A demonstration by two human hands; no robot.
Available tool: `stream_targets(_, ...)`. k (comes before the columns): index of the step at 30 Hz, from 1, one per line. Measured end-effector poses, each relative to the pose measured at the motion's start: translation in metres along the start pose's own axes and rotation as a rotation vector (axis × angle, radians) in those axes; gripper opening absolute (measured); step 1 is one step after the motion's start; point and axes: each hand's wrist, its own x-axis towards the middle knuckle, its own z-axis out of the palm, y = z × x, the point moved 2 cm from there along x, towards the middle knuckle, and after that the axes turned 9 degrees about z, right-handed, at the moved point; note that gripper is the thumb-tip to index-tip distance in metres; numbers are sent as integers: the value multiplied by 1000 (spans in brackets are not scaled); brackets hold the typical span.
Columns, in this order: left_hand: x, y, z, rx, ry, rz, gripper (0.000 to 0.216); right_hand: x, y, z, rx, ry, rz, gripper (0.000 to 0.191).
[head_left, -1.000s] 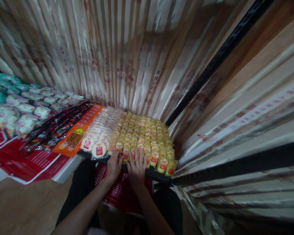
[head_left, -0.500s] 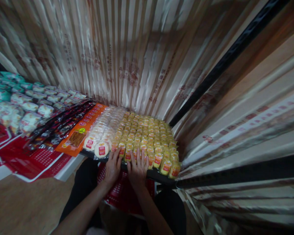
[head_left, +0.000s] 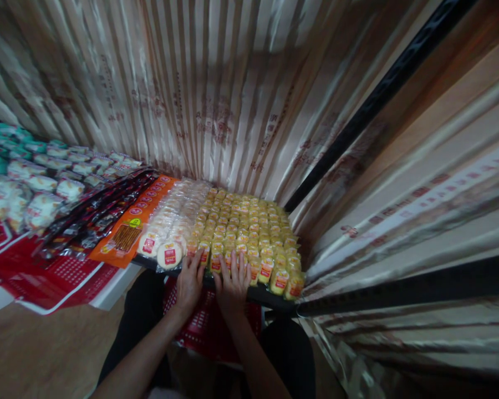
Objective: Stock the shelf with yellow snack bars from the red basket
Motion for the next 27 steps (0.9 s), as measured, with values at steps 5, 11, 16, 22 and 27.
stream_targets(5,1,-2,-1,-16,-1,22,39,0,0,1,34,-10,48,40)
stream_targets(11,0,-5,-2,-26,18,56,39,0,-3,2,21,-2,50,42)
stream_targets(16,-6,5,1,33,7,190,34,-3,-3,6,20,-4,45,42)
stream_targets(22,-4,19,12,-34,-36,285,32,-4,0,5,29,5,26,44)
stream_targets(27,-3,16,12,-6,-12,297,31,-18,12,-12,66,51,46,37)
